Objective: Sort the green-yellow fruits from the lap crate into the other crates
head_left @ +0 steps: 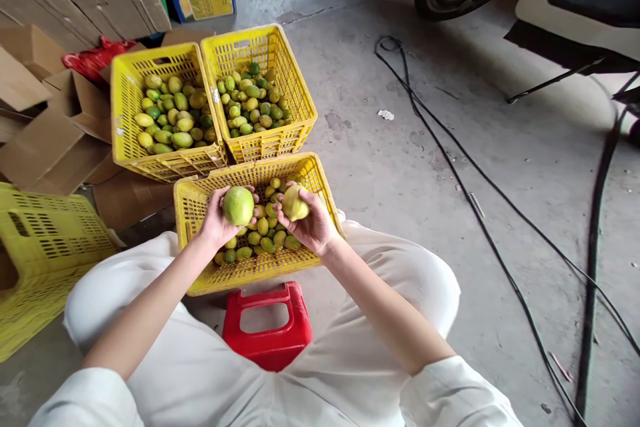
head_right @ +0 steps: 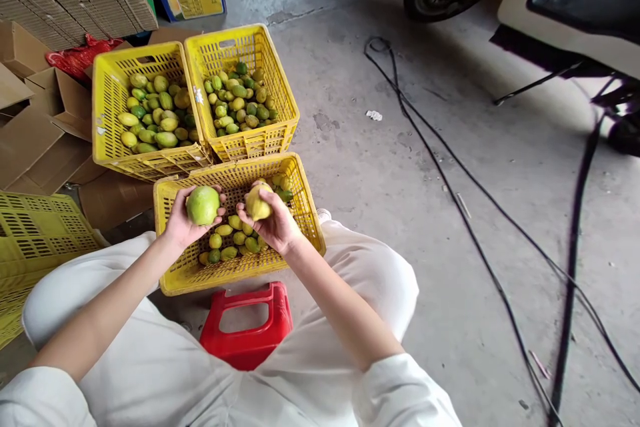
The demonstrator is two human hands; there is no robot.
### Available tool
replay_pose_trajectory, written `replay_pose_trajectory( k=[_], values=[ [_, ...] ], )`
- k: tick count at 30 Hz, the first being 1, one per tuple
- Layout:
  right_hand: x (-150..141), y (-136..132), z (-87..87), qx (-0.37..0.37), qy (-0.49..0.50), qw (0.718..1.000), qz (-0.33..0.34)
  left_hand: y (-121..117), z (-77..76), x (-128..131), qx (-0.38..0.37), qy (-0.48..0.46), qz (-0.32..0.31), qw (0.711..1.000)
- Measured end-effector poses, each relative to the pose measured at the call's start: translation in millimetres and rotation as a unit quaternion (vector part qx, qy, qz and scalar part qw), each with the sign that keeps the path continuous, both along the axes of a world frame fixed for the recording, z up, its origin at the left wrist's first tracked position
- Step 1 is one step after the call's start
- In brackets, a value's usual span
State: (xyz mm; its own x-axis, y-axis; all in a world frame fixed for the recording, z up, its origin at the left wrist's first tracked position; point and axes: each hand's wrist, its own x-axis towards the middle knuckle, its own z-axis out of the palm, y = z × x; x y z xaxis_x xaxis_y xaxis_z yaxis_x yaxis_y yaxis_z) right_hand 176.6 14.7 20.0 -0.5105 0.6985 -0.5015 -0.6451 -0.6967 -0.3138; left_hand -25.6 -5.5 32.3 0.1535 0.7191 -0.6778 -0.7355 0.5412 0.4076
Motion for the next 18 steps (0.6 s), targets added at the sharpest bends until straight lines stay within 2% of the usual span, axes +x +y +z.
replay_pose_trajectory(
  k=[7, 18],
  values=[
    [-5.6, -2.0, -0.4, 0.018, 0.015, 1.0, 0.019, 0.7, -0.7, 1.5, -0.01, 0.005, 0.06, 0.998],
    [3.9, 4.0, 7.0, 0.017, 0.005, 1.0, 0.018, 2.6, -8.3, 3.9, -0.036, 0.086, 0.034, 0.995]
  ],
)
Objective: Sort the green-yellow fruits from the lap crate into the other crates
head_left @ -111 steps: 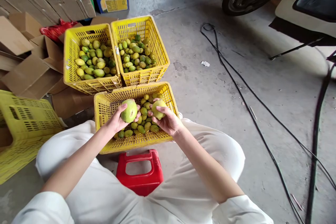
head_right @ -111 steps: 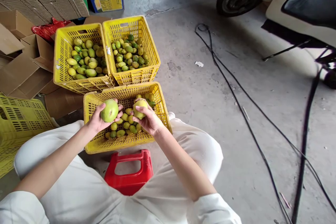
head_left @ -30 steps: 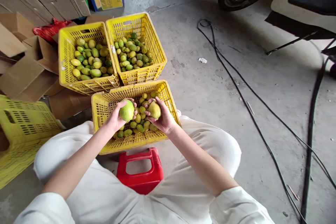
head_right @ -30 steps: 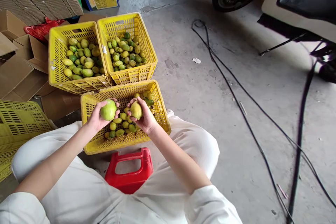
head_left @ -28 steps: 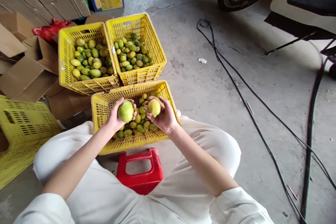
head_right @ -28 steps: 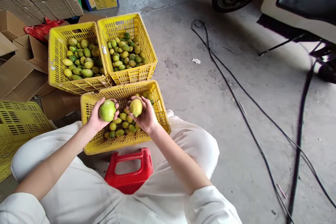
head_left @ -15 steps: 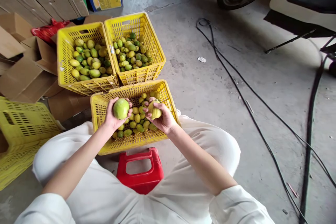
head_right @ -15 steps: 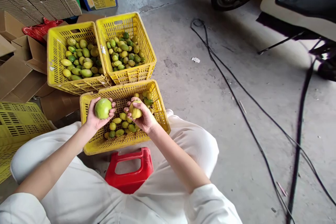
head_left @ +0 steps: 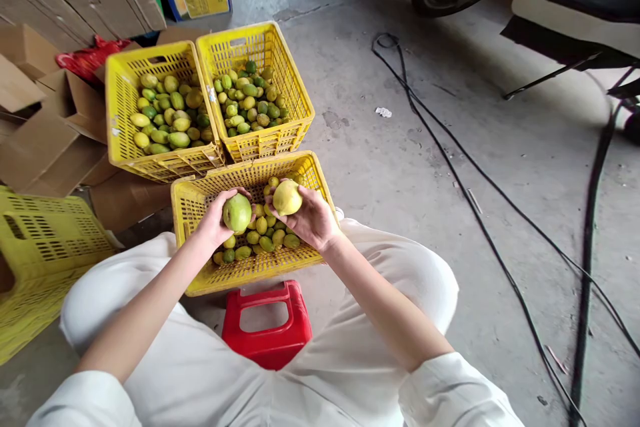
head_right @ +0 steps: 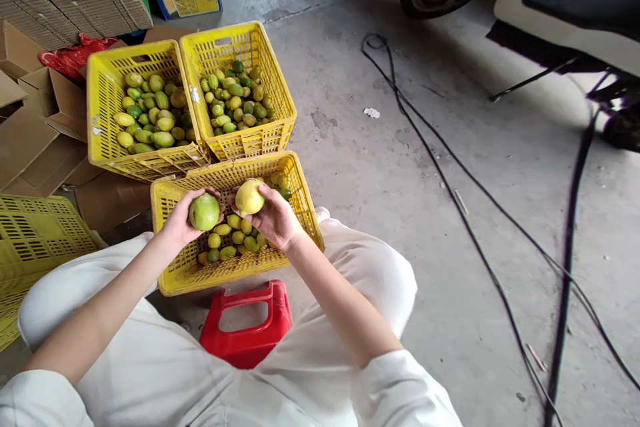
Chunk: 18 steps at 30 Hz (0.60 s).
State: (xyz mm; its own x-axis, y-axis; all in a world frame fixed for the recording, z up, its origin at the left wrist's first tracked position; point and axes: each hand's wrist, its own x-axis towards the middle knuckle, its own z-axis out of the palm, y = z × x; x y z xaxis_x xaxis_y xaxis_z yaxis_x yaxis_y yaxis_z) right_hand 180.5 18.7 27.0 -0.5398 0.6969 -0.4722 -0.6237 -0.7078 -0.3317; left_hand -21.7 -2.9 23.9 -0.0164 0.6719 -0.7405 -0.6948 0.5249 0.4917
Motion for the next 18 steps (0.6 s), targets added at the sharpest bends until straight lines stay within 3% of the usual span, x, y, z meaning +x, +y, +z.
replay_pose_trajectory(
  k=[7, 14, 18],
  values=[
    [-2.9, -0.5, -0.2, 0.014, 0.019, 1.0, -0.015, -1.3, 0.8, -2.8, 0.032, -0.023, -0.057, 0.998],
    [-1.0, 5.4, -6.9, -0.041, -0.01, 0.998, -0.055, 0.7, 8.7, 0.0, 0.002, -0.06, 0.045, 0.997],
    [-0.1, 4.8, -6.8, -0.012, -0.029, 0.998, -0.048, -0.1, 11.0, 0.5, 0.038, -0.09, 0.049, 0.994]
  ],
)
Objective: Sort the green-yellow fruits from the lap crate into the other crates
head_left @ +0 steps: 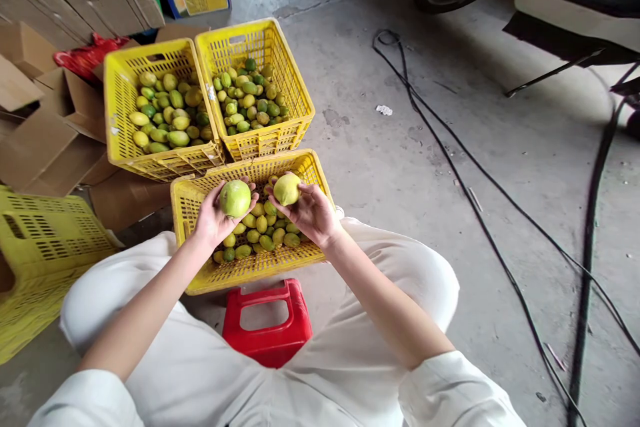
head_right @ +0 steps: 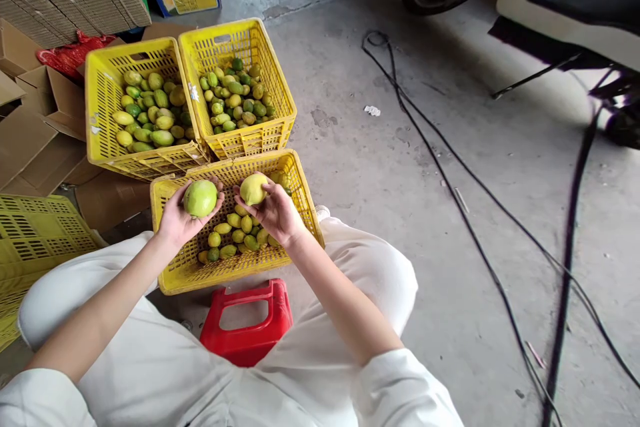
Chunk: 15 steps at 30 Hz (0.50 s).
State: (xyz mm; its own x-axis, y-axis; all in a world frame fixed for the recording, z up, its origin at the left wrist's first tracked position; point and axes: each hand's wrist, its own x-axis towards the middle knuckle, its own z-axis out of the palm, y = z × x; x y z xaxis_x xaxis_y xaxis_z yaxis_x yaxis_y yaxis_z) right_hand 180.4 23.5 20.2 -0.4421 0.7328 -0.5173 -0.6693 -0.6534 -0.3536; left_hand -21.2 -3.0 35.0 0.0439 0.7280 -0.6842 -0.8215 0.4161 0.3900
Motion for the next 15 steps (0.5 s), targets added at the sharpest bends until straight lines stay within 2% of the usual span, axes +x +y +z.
replay_pose_trajectory(
  k=[7, 12, 15],
  values=[
    [-3.2, -7.8, -0.9, 0.009, -0.028, 1.0, 0.012, -2.2, 1.3, -2.6, 0.003, -0.006, -0.035, 0.999],
    [-3.7, -3.9, -0.5, -0.005, -0.008, 0.999, 0.031, -2.8, -0.9, -1.8, 0.033, 0.037, -0.074, 0.996],
    [-0.6, -0.3, -0.1, -0.009, 0.009, 0.999, 0.034, -2.8, -1.8, 0.5, 0.049, 0.071, -0.064, 0.994]
  ],
)
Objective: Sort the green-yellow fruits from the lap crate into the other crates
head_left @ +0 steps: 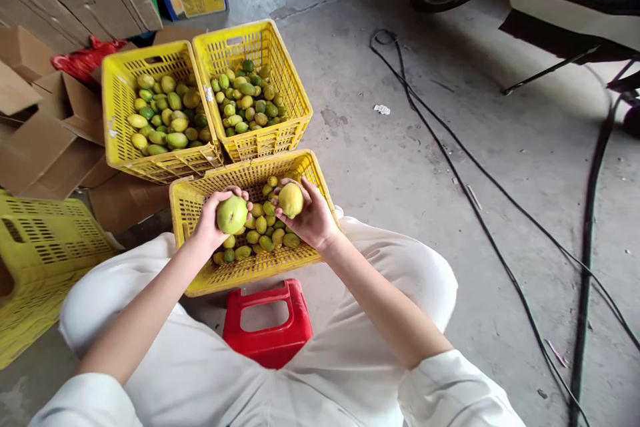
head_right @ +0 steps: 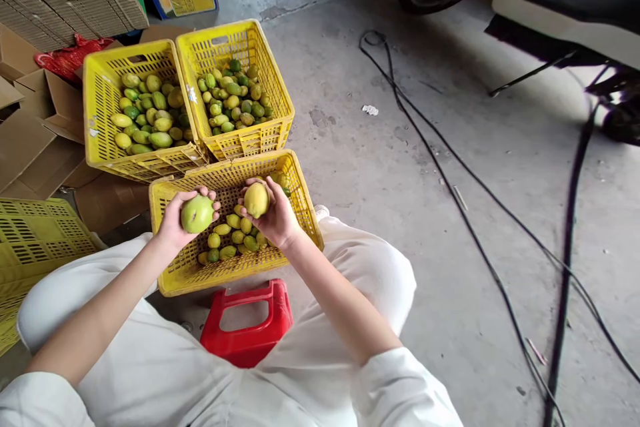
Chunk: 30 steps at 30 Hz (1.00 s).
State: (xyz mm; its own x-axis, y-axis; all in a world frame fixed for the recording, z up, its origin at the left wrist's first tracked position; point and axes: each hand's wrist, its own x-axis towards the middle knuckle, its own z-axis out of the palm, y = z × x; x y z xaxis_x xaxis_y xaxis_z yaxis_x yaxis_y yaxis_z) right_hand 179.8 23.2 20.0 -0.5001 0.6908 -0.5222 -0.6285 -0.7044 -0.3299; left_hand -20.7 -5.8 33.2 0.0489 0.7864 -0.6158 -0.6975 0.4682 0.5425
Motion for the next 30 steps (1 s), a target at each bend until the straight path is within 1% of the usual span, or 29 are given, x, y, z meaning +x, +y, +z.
replay_pose_trajectory(
  k=[2, 4, 7, 10, 12, 14, 16, 20, 23, 25, 27, 28, 30],
  values=[
    [2.0, 1.6, 0.1, 0.018, 0.01, 1.0, 0.0, -0.2, -0.1, 0.9, -0.002, 0.005, 0.025, 1.0],
    [2.9, 1.7, 0.6, 0.046, 0.011, 0.999, 0.001, -1.2, -0.7, 0.8, -0.017, -0.009, 0.031, 0.999],
    [1.7, -0.6, 2.8, 0.066, 0.006, 0.998, 0.005, -4.4, -4.6, 0.4, -0.02, -0.027, -0.01, 0.999],
    [-1.4, -3.0, 5.5, 0.03, 0.026, 0.999, -0.002, -8.3, -11.3, 2.0, 0.01, -0.029, -0.049, 0.998],
    [-3.4, -3.1, 6.4, 0.002, 0.038, 0.999, -0.001, -9.7, -14.9, 4.4, 0.019, -0.027, -0.05, 0.998],
    [-5.0, -2.1, 6.1, -0.014, 0.037, 0.999, 0.01, -9.3, -16.2, 7.0, 0.008, -0.019, -0.027, 0.999],
    [-6.1, -0.6, 5.1, -0.024, 0.031, 0.999, 0.014, -7.1, -14.7, 8.8, -0.02, -0.012, 0.004, 1.0],
    [-5.8, 1.4, 4.0, -0.05, 0.016, 0.999, -0.013, -0.6, -7.0, 8.2, -0.083, -0.023, 0.063, 0.994],
    [-3.5, 2.1, 4.3, -0.044, 0.018, 0.999, -0.019, 2.6, -3.8, 5.9, -0.115, -0.032, 0.126, 0.985],
    [-2.1, 2.2, 4.3, -0.023, 0.02, 0.999, -0.009, 3.1, -4.6, 4.4, -0.116, -0.035, 0.162, 0.979],
    [-1.5, 2.1, 4.0, -0.006, 0.023, 1.0, -0.003, 2.6, -6.7, 3.4, -0.097, -0.036, 0.165, 0.981],
    [-1.4, 1.9, 3.8, 0.001, 0.03, 1.0, -0.006, 1.9, -7.7, 3.1, -0.084, -0.035, 0.152, 0.984],
    [-1.8, 1.6, 3.0, 0.011, 0.042, 0.999, -0.008, 0.0, -9.1, 2.9, -0.063, -0.031, 0.101, 0.992]
  ],
)
